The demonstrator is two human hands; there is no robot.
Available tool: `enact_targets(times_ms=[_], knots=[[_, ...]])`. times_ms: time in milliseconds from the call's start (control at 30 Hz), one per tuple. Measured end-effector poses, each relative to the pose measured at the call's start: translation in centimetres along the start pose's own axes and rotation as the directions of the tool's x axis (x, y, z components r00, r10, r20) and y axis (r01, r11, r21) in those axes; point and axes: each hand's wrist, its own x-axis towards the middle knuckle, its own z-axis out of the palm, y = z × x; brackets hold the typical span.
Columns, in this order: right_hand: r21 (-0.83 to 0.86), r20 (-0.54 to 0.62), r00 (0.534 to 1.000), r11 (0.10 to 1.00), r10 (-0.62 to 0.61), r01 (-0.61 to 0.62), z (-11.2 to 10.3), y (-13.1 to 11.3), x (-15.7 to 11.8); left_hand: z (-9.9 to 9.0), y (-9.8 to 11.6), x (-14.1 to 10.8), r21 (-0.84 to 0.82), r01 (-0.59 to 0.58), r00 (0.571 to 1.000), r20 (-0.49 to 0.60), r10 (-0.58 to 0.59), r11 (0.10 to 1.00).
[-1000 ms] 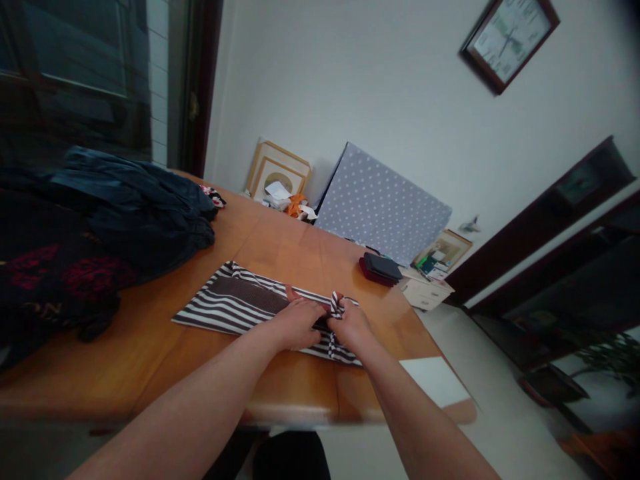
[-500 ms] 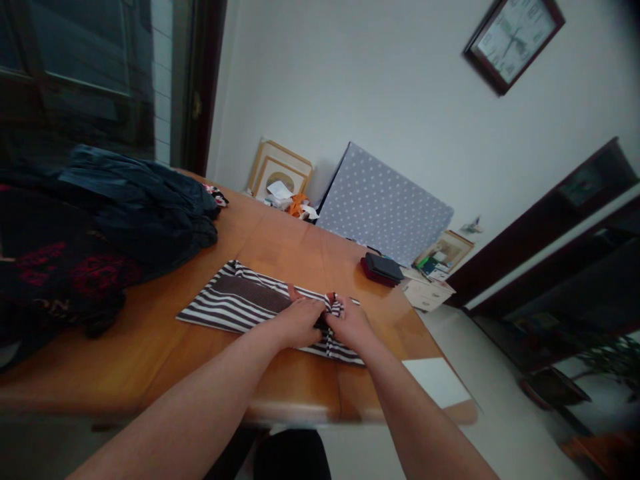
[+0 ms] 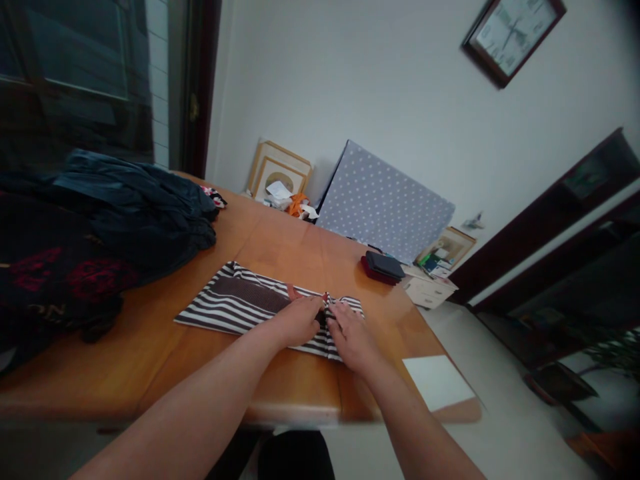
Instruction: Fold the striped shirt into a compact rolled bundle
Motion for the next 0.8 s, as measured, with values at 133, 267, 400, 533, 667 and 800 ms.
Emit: enact_targets(times_ms=[133, 267, 400, 533, 667, 800], knots=[[-0.052, 0.027, 0.997, 0.996, 0.079, -0.077, 1.2, -1.6, -0.3, 0.0, 0.1, 0.2, -0.032, -0.013, 1.0, -0.017, 0.013, 0.999], [-0.026, 0.008, 0.996, 0.995, 0.094, -0.093, 1.5, -1.7, -0.4, 0.1, 0.3, 0.3, 0.025, -0.091, 0.996, -0.006, 0.092, 0.995], [0.217, -0.04, 0.998, 0.975, 0.057, -0.047, 0.8, -0.1, -0.1, 0.3, 0.4, 0.0, 0.114, -0.081, 0.997, 0.027, 0.079, 0.99], [0.487, -0.256, 0.922, 0.862, 0.291, -0.137, -1.0, 3.5, -0.4, 0.3, 0.5, -0.1, 0.177, -0.032, 0.999, 0.035, 0.026, 0.984], [0.494, -0.348, 0.805, 0.824, 0.481, -0.278, -2.1, 6.9, -2.5, 0.4, 0.5, 0.1, 0.189, -0.014, 0.999, 0.036, 0.007, 0.982], [0.433, -0.323, 0.843, 0.859, 0.431, -0.274, -1.3, 8.1, -5.3, 0.6, 0.4, 0.1, 0.197, -0.016, 0.999, 0.032, 0.01, 0.98]])
